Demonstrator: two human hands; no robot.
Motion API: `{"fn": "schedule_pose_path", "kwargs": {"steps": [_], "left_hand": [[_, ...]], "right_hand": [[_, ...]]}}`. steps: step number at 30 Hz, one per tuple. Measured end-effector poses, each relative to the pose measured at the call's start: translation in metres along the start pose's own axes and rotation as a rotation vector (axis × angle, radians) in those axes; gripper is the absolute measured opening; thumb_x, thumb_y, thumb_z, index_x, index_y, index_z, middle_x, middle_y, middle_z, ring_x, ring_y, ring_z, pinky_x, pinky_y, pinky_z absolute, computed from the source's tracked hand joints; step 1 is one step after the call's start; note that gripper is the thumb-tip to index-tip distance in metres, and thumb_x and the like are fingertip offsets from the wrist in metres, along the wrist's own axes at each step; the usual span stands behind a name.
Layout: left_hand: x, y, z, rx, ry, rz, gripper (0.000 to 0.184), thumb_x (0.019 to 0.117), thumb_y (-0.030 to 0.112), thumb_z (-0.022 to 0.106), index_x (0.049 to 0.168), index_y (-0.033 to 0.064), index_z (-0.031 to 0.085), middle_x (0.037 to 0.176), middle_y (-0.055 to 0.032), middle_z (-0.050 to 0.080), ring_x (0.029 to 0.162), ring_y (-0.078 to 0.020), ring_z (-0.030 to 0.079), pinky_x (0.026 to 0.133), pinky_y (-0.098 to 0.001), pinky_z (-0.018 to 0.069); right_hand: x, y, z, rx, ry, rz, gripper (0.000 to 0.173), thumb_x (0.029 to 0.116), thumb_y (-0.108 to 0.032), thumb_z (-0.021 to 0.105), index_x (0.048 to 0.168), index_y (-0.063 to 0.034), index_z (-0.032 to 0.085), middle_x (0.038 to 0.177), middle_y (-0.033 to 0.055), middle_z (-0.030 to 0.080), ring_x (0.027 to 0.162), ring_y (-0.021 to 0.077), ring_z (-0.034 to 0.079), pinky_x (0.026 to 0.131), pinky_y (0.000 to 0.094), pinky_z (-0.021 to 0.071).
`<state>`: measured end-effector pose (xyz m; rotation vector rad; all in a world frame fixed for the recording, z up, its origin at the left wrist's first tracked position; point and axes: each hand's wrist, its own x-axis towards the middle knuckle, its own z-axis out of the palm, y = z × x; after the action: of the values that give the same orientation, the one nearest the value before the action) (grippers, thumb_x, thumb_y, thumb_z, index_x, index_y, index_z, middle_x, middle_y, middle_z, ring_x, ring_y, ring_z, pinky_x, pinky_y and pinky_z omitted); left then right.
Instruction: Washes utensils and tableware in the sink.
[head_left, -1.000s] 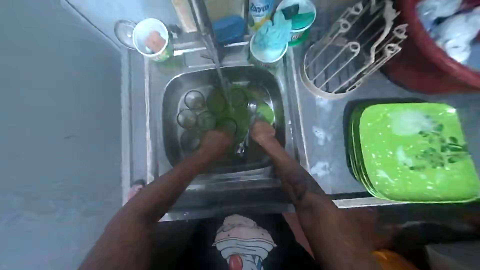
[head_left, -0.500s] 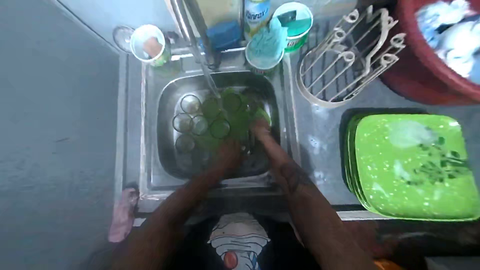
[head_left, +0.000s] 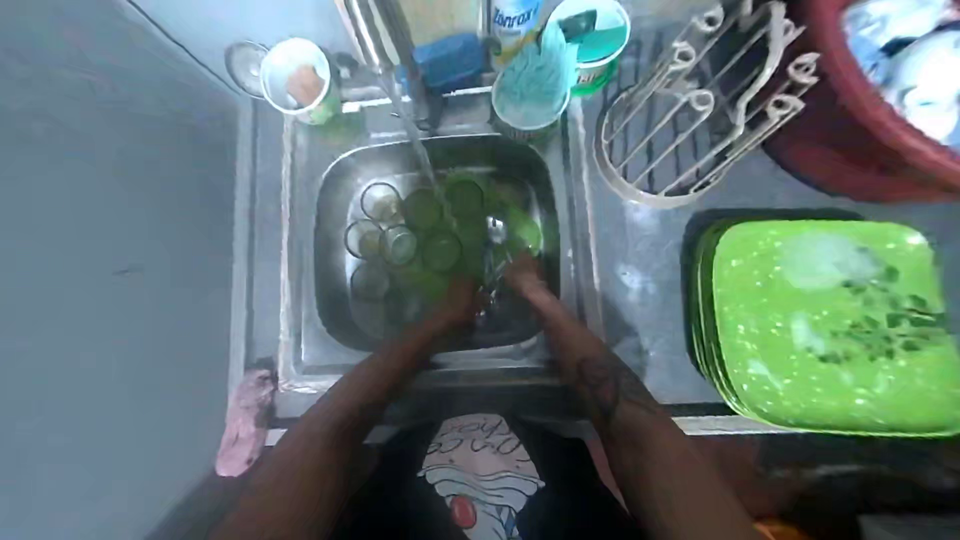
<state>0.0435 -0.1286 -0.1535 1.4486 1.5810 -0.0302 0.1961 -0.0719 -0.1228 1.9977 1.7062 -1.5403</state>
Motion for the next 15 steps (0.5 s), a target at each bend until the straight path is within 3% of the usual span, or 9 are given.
{"fn": "schedule_pose_path", "kwargs": {"steps": [3,5,7,9,10,13,15], "left_hand": [[-0.004,0.0,0.001,0.388,0.053,0.222,0.055,0.0984,0.009,0.063,0.15,0.0041,0.045,0.149,-0.027,0.046,0.129,-0.0439,0.055,0.102,-0.0586,0.0501],[0.007,-0.009,0.004,0.652,0.108,0.511,0.058,0.0949,0.005,0.066,0.15,0.0085,0.049,0.155,-0.0228,0.043,0.142,-0.0445,0.042,0.113,-0.0583,0.0386],[0.025,-0.015,0.001,0.829,0.154,0.746,0.053,0.097,0.002,0.061,0.149,0.0096,0.052,0.16,-0.0189,0.041,0.148,-0.045,0.034,0.119,-0.0611,0.0291],[0.041,-0.011,-0.002,0.943,0.116,0.82,0.052,0.0963,-0.002,0.061,0.147,0.01,0.054,0.161,-0.016,0.039,0.151,-0.0413,0.031,0.122,-0.06,0.0247],[0.05,-0.01,-0.002,0.971,0.094,0.851,0.05,0.095,-0.002,0.062,0.144,0.0092,0.057,0.16,-0.0149,0.041,0.151,-0.0391,0.032,0.122,-0.0587,0.0246],[0.062,0.0,-0.003,0.991,-0.073,0.862,0.044,0.0939,-0.001,0.062,0.137,0.0048,0.062,0.157,-0.0149,0.046,0.149,-0.0379,0.035,0.123,-0.0556,0.0258],[0.057,0.011,-0.011,0.977,-0.198,0.862,0.039,0.0936,-0.003,0.062,0.132,0.0005,0.064,0.15,-0.0191,0.052,0.147,-0.0425,0.036,0.122,-0.0559,0.0266]], "right_hand": [[0.002,0.009,0.0,0.138,0.089,-0.01,0.042,0.1056,-0.017,0.053,0.137,0.0101,0.053,0.139,0.033,0.056,0.131,0.0461,0.055,0.109,0.0607,0.0435],[-0.002,0.013,-0.008,0.264,0.129,-0.047,0.04,0.1072,-0.017,0.049,0.138,0.0091,0.052,0.131,0.0335,0.059,0.118,0.0449,0.062,0.101,0.0599,0.0495],[-0.007,0.012,-0.018,0.362,0.148,-0.054,0.037,0.1087,-0.019,0.045,0.136,0.0044,0.053,0.118,0.0276,0.062,0.092,0.035,0.066,0.081,0.0514,0.0554],[-0.019,0.01,-0.025,0.493,0.161,-0.061,0.033,0.1096,-0.022,0.046,0.132,-0.0007,0.055,0.101,0.0155,0.06,0.069,0.0192,0.058,0.063,0.0359,0.0524],[-0.027,0.01,-0.029,0.556,0.158,-0.066,0.032,0.1096,-0.023,0.047,0.133,-0.002,0.055,0.096,0.012,0.059,0.064,0.0147,0.055,0.059,0.0314,0.0506],[-0.05,0.017,-0.039,0.706,0.163,-0.12,0.03,0.1087,-0.019,0.049,0.132,-0.0012,0.056,0.088,0.0065,0.058,0.058,0.0086,0.052,0.053,0.0248,0.0481],[-0.067,0.026,-0.043,0.781,0.195,-0.126,0.025,0.1081,-0.015,0.05,0.128,-0.0014,0.058,0.084,0.0043,0.058,0.056,0.0063,0.052,0.05,0.0214,0.0469]]}}
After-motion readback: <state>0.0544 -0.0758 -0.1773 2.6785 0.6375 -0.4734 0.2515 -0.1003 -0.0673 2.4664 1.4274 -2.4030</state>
